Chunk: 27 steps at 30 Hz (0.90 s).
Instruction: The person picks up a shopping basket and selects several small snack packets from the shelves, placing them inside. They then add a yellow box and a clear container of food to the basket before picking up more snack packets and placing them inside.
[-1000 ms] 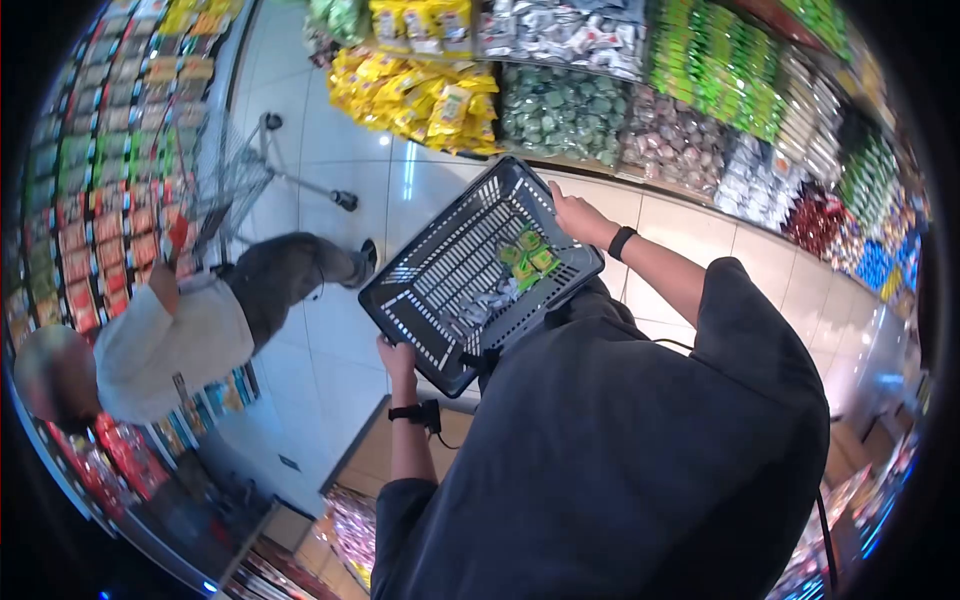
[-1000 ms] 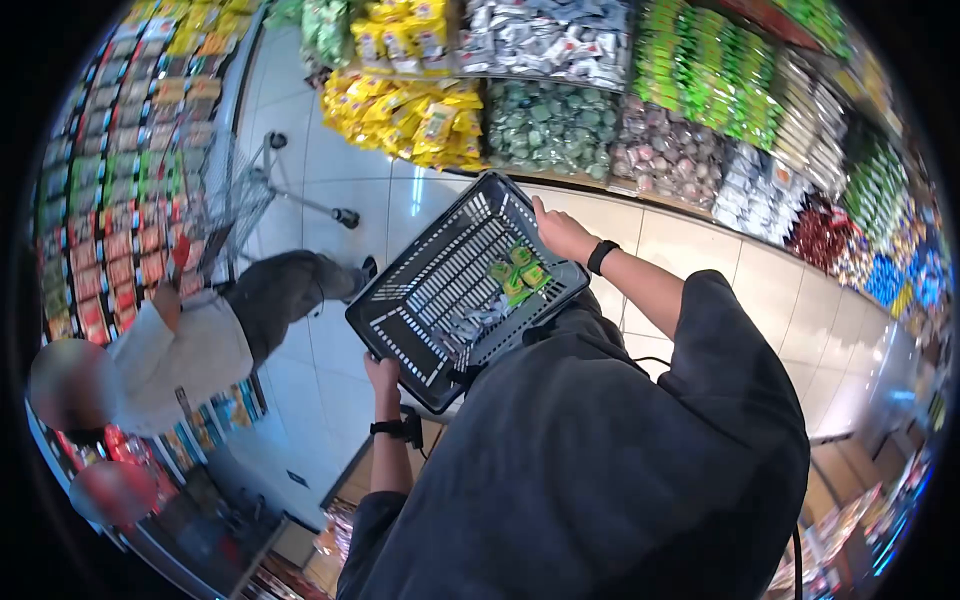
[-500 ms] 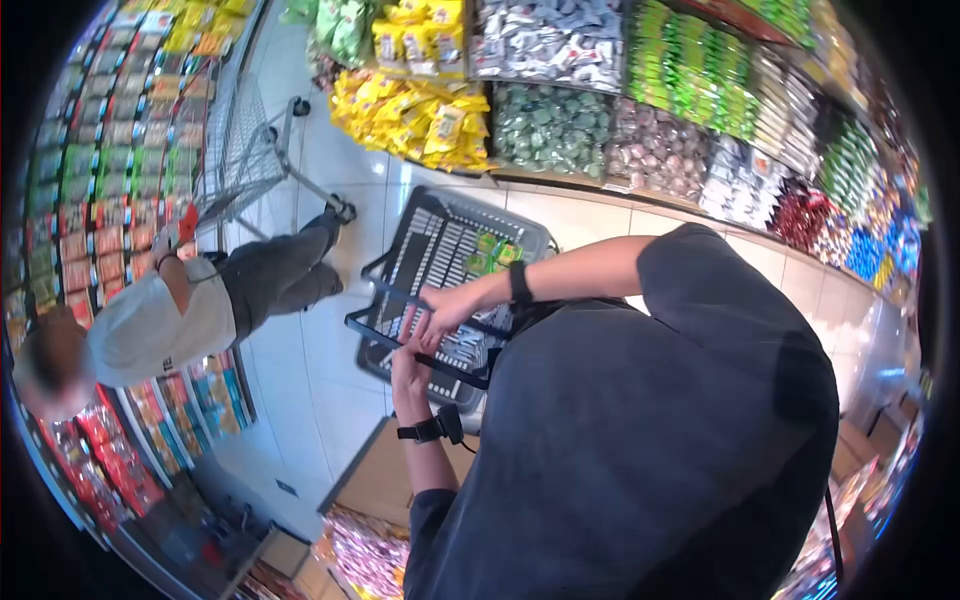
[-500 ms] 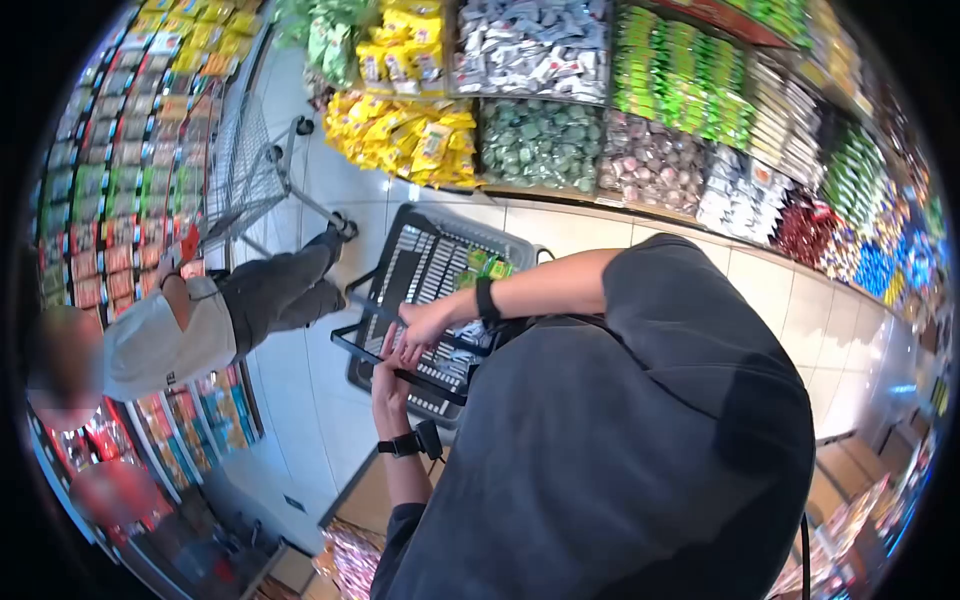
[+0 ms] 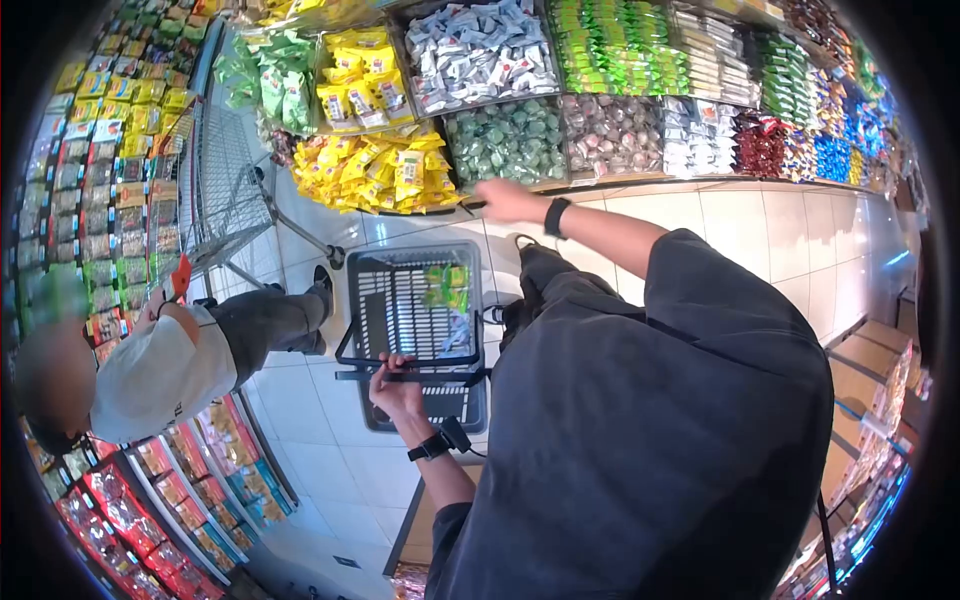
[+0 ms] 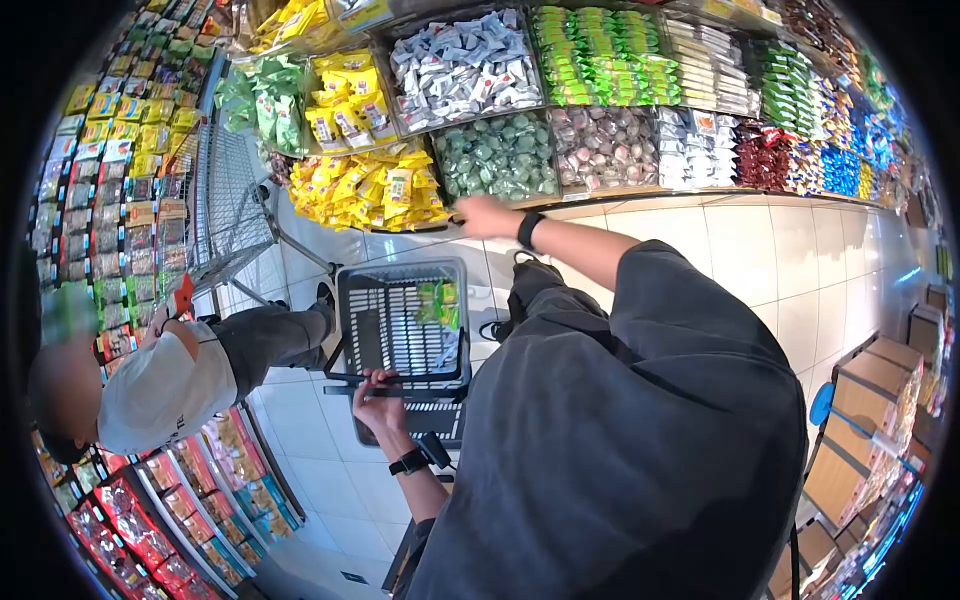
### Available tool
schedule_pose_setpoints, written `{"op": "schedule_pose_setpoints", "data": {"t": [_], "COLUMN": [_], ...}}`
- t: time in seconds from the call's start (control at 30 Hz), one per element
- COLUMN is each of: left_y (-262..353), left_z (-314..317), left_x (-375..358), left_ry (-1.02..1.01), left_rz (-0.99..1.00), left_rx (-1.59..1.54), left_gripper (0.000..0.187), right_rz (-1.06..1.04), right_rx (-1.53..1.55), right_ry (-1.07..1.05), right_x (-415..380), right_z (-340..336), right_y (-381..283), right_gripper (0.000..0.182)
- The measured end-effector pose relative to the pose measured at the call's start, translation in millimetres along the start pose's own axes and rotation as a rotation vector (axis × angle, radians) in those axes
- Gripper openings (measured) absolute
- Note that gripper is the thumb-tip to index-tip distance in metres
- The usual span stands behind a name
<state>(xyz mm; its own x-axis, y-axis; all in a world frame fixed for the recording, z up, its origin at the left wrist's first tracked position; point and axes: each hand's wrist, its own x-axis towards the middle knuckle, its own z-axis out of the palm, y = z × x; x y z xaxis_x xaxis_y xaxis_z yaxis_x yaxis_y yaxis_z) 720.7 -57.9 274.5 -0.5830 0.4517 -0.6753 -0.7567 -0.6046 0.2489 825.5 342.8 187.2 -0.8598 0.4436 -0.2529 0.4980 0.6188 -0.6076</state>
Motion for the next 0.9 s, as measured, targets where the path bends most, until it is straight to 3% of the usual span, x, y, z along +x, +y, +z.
{"op": "schedule_pose_setpoints", "data": {"t": [0.07,0.13,0.33,0.4,0.47,0.5,0.53,0.63,0.7,0.8,0.83,0.9], "left_y": [-1,-4,-7,-10,-9,-7,-6,-14,-22,-40,-46,-53], "left_z": [1,7,19,29,30,27,24,14,13,24,27,24], "left_x": [4,3,-1,-3,-5,-5,-3,0,1,3,4,5], "left_ry": [0.018,0.098,0.258,0.336,0.364,0.369,0.378,0.398,0.377,0.397,0.397,0.386], "left_rz": [0.032,0.077,0.297,0.326,0.315,0.325,0.306,0.292,0.285,0.317,0.316,0.312], "left_rx": [0.062,0.151,0.280,0.311,0.249,0.250,0.223,0.179,0.120,0.112,0.102,0.061], "left_gripper": [0.019,0.015,0.009,0.008,0.008,0.008,0.008,0.009,0.009,0.009,0.008,0.008], "right_rz": [0.179,0.438,0.536,0.516,0.621,0.542,0.543,0.567,0.434,0.333,0.250,0.289], "right_rx": [-0.107,-0.150,-0.234,-0.315,-0.109,-0.309,-0.290,-0.305,-0.277,-0.221,-0.190,-0.102], "right_ry": [0.157,0.129,0.334,0.352,0.452,0.380,0.367,0.445,0.607,0.578,0.696,0.778], "right_x": [15,23,69,85,99,95,95,107,122,102,97,91], "right_z": [0,-23,-26,-11,-8,-4,-5,11,48,18,10,3], "right_y": [78,102,152,176,181,185,183,198,245,230,224,214], "right_gripper": [0.035,0.049,0.066,0.063,0.061,0.058,0.057,0.047,0.037,0.029,0.033,0.035]}}
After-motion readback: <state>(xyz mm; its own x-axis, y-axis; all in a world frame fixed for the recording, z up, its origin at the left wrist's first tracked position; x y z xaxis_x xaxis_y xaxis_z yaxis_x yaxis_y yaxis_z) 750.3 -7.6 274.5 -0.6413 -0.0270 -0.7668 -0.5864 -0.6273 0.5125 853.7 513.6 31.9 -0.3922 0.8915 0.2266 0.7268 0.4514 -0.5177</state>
